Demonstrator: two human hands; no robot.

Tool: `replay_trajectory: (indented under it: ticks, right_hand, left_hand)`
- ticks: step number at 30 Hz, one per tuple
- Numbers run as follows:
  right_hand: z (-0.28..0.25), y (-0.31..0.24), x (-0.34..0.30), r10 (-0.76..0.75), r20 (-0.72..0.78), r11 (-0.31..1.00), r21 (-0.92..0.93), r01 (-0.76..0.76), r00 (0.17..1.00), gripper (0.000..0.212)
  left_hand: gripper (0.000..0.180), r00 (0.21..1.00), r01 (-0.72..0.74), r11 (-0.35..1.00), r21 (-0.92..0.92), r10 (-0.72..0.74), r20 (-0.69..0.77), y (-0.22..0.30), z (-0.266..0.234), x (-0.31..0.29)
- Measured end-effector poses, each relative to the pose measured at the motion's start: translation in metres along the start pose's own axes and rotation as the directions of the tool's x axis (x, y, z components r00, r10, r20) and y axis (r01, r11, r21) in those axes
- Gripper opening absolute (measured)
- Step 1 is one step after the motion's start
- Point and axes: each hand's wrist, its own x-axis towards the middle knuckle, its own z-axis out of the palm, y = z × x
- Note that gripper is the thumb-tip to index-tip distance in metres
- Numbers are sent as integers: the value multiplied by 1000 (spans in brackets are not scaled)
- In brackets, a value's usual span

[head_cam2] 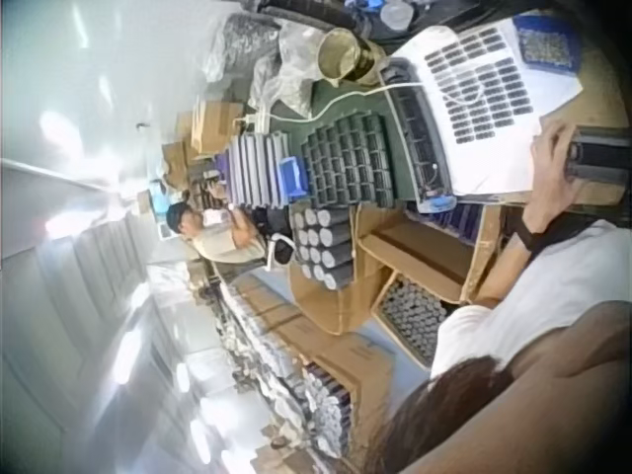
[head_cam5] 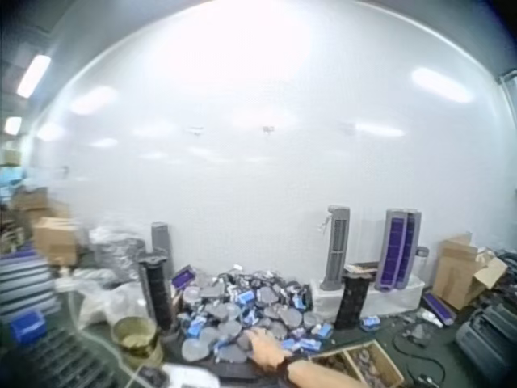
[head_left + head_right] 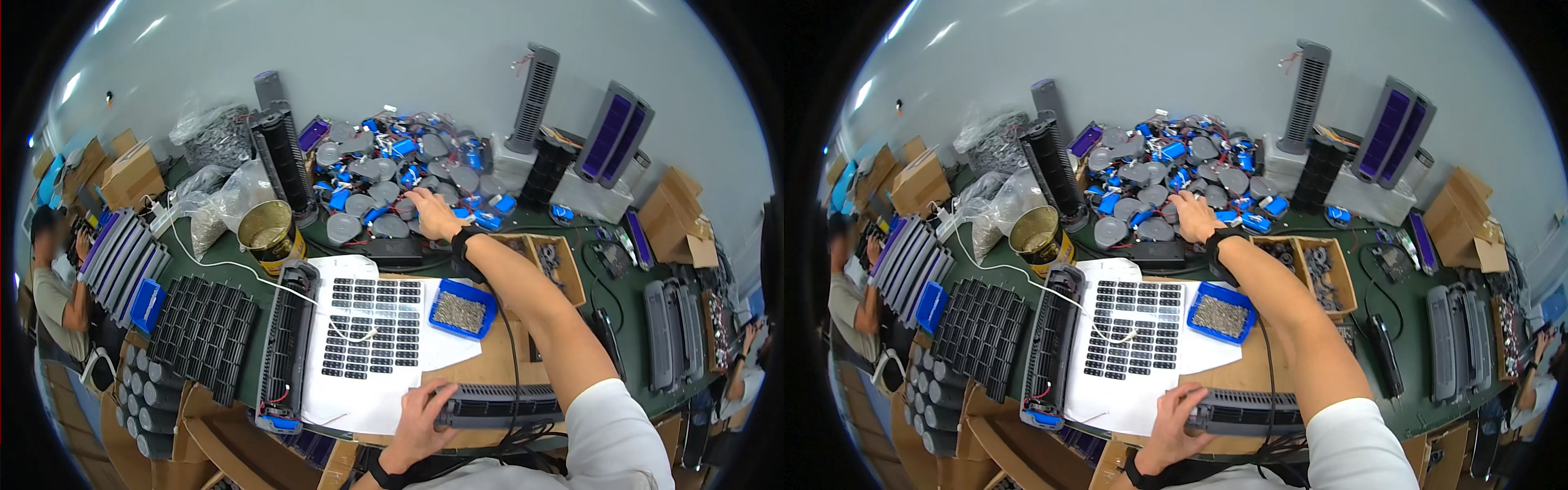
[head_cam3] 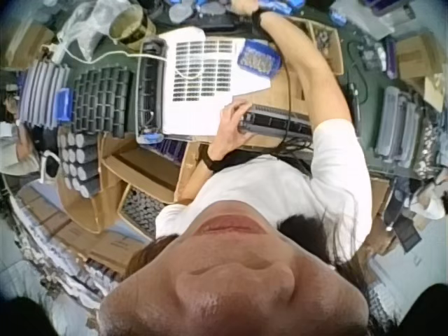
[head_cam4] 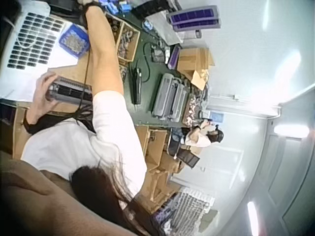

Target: Assembling and connecting components for portable electronic fan/light units.

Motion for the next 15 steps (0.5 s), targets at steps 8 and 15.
replay_trajectory:
  ticks: [8, 15]
  right_hand:
    - [28, -16, 30, -54, -307, 996, -89, 28, 950, 53]
    - [-31, -15, -20, -106, -606, 981, -192, -16, 788, 38]
  left_hand:
    - [81, 1000, 14, 999, -41, -14, 3, -2, -14, 2]
    - [80, 999, -5, 1000, 1, 5, -40, -3, -13, -2]
